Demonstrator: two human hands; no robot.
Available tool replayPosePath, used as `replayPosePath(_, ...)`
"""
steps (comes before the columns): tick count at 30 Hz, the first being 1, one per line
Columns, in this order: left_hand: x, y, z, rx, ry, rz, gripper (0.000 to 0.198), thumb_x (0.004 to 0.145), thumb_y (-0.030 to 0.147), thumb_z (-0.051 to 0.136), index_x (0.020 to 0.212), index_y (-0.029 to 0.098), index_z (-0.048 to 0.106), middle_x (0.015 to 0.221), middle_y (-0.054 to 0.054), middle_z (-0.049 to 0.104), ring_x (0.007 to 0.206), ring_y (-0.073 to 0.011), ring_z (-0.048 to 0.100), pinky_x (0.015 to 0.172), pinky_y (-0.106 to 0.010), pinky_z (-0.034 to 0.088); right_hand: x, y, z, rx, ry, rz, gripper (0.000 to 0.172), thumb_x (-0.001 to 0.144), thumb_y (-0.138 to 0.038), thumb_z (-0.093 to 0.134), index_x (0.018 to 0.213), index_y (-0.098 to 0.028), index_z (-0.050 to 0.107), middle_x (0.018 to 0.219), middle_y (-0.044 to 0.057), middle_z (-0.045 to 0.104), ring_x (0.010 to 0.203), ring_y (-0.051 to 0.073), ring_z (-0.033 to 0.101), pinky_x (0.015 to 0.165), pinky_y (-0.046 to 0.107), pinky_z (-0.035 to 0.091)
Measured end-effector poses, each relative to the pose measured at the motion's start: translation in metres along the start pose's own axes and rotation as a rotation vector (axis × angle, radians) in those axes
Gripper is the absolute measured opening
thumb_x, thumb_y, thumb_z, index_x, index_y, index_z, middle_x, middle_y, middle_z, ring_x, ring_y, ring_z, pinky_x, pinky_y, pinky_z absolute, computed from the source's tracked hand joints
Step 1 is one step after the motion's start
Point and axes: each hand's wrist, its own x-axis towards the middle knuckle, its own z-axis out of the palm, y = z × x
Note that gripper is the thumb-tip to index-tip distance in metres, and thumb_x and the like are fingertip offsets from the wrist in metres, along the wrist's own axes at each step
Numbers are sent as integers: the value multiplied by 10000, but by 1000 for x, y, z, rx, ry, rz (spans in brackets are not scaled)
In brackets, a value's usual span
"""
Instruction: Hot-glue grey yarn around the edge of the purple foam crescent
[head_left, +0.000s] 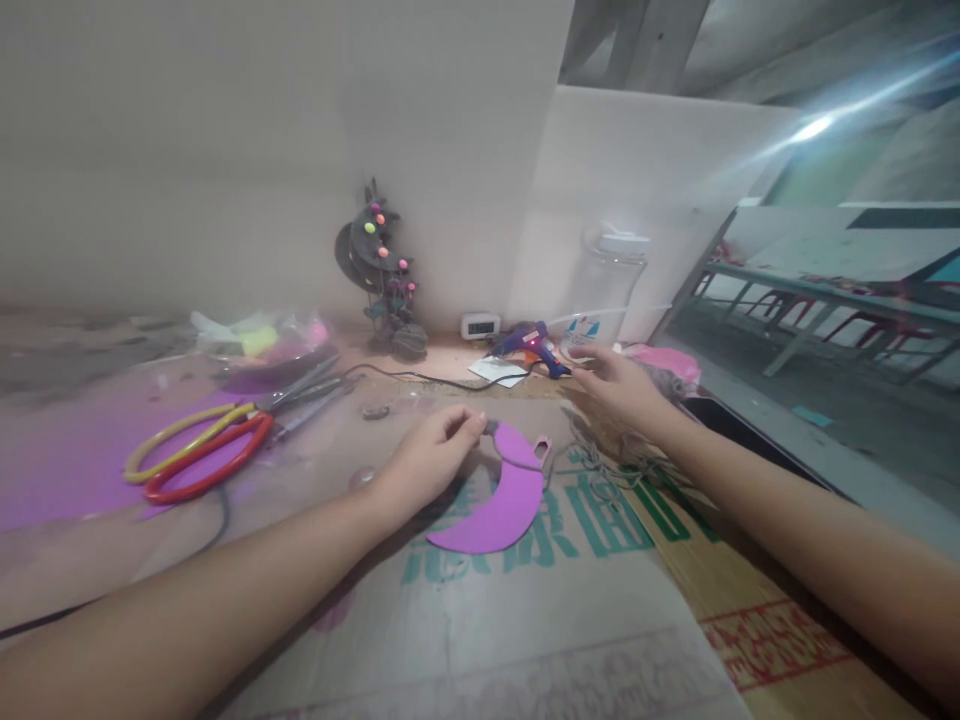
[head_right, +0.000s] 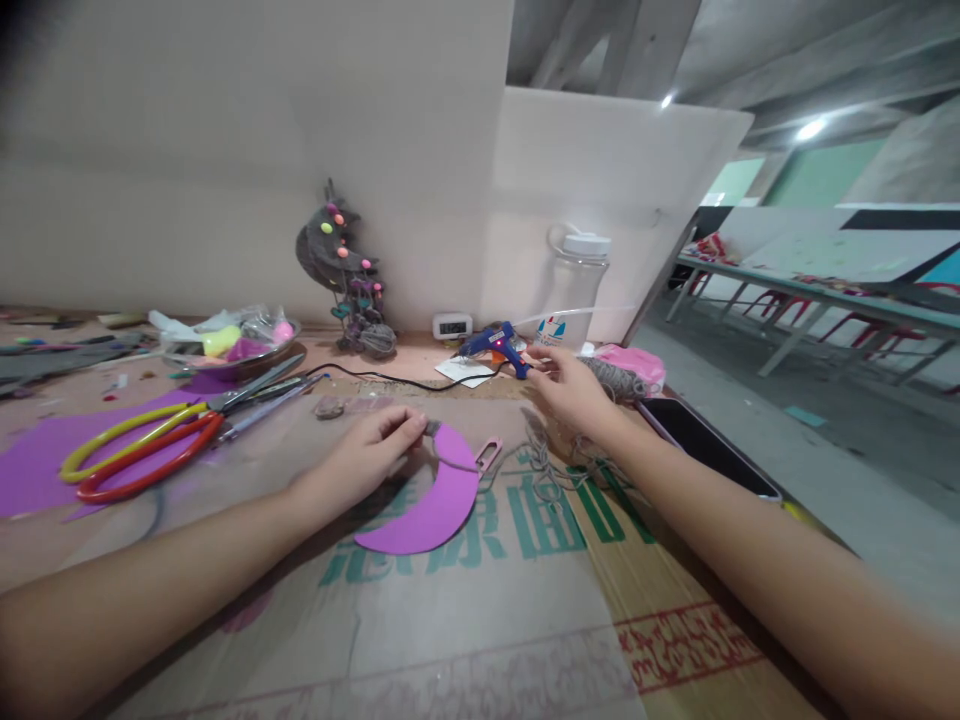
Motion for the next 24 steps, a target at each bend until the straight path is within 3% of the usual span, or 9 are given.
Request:
replayPosePath(2,0,1,0,2,0,5,362,908,507,449,815,177,565,564,50,472,490,-113,402,466,-231,282,14,11,9,8,-77,85,472,844,-311,588,1275,-117,563,1214,148,659,1023,245,658,899,364,503)
replayPosePath(5,0,1,-1,13,-3,10,357,912,495,447,821,173,569,591,46,486,518,-117,423,493,-233,304,36,15,22,-8,-111,97,503,813,-288,642,1280,-119,566,1276,155,625,1085,250,639,946,349,477)
replayPosePath(12,3,-4,0,29,17,44,356,912,486,449,786,178,577,623,28,519,593,-142,486,560,-244,356,79,7,48,-82,-167,140,411,747,-373,721,1054,-106,662,995,148,728,898,260,679,797,336,506)
replayPosePath(17,2,-6,1,12,0,48,363,919,498,431,771,188,547,592,34,518,535,-134,463,521,-243,344,76,-1,51,-106,-178,148,266,757,-338,699,884,-106,676,701,110,713,674,232,667,640,296,485)
replayPosePath(21,2,-5,1,17,14,42,364,907,511,449,773,191,559,564,44,497,499,-128,443,499,-242,331,63,-10,36,-51,-192,154,267,813,-347,632,924,-108,679,584,69,680,535,179,625,527,250,452)
replayPosePath(24,2,-4,1,25,20,40,352,901,502,463,775,191,571,575,45,501,506,-124,442,494,-237,320,40,-20,18,-8,-193,145,297,845,-364,585,967,-115,692,572,53,675,549,168,628,515,231,447)
